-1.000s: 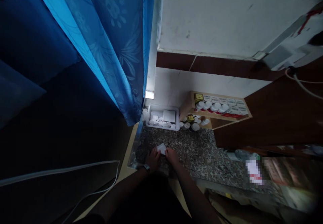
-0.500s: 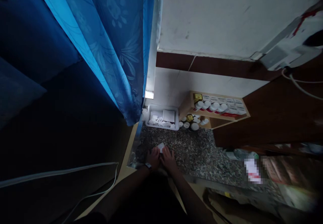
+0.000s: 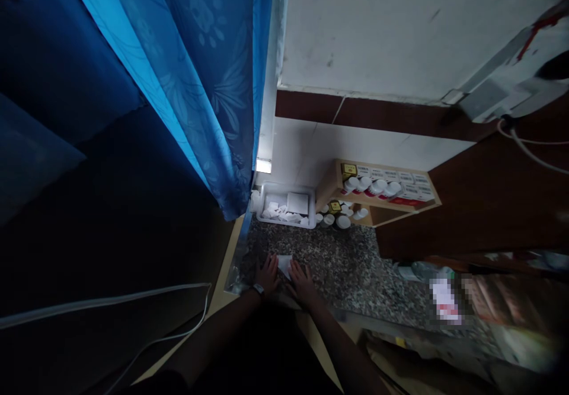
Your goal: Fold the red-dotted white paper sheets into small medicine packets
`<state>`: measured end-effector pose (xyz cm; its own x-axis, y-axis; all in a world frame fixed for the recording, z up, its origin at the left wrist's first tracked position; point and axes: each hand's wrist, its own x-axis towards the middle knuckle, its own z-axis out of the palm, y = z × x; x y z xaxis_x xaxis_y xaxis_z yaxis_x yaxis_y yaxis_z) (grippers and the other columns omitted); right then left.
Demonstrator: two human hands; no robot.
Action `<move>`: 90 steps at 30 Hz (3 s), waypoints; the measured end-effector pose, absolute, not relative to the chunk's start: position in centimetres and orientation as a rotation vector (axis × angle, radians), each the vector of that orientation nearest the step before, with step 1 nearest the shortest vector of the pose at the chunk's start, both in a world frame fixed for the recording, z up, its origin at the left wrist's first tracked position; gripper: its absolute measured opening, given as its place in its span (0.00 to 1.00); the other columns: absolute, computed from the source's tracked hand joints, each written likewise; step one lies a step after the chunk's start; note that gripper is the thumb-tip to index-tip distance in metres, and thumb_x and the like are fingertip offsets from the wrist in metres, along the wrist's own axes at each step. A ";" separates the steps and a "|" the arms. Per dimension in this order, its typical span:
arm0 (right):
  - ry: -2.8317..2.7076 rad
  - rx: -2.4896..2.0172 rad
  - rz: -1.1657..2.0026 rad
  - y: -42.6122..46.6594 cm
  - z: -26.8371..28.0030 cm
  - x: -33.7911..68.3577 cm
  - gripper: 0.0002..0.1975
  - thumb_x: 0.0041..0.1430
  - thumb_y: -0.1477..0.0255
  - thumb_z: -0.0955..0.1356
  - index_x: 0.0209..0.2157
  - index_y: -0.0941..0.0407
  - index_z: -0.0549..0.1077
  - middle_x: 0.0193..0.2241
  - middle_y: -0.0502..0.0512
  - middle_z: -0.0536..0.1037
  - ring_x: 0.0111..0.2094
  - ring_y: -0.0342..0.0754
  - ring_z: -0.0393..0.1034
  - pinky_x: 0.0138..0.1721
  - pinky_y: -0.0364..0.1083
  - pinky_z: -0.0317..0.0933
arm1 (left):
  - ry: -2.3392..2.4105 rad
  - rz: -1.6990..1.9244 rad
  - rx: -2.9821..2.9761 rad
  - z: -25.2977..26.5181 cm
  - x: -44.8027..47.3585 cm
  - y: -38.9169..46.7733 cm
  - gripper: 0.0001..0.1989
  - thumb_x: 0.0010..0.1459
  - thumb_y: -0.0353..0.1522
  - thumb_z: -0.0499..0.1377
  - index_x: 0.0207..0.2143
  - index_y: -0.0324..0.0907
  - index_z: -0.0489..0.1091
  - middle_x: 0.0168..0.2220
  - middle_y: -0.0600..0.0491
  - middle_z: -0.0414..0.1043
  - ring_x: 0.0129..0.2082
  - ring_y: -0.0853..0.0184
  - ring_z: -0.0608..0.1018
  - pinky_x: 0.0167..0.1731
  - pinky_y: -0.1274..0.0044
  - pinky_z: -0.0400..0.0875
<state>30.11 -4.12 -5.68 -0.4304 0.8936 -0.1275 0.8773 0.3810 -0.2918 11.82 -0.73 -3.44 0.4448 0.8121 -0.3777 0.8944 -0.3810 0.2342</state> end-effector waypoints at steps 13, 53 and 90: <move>-2.557 -1.620 0.608 -1.9 -4.3 30.0 0.23 0.54 0.77 0.61 0.53 0.56 0.63 0.52 0.60 0.67 0.55 0.52 0.55 0.54 0.52 0.47 | 1.199 -0.294 2.433 -2.8 10.6 1.9 0.43 0.51 0.50 0.51 0.62 0.38 0.39 0.63 0.37 0.34 0.61 0.46 0.40 0.51 0.48 0.38; -2.316 -1.786 0.678 -0.5 -3.9 29.1 0.07 0.55 0.72 0.62 0.33 0.56 0.71 0.38 0.53 0.71 0.40 0.46 0.61 0.42 0.44 0.52 | 1.594 0.134 1.705 -3.0 14.2 2.1 0.07 0.57 0.27 0.50 0.31 0.37 0.67 0.31 0.51 0.71 0.31 0.69 0.71 0.31 0.79 0.60; -2.335 -1.912 0.849 1.8 -4.7 28.9 0.04 0.51 0.72 0.66 0.30 0.55 0.72 0.36 0.55 0.70 0.40 0.48 0.63 0.40 0.43 0.56 | 1.567 0.172 1.612 -1.8 13.5 2.5 0.16 0.50 0.22 0.53 0.43 0.39 0.62 0.31 0.53 0.72 0.32 0.69 0.73 0.31 0.80 0.63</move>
<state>28.91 1.84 -4.65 -0.2564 0.9101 -0.3255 0.9067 0.1098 -0.4073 13.54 2.50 -1.83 0.2020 0.8702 -0.4493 0.7517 0.1563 0.6407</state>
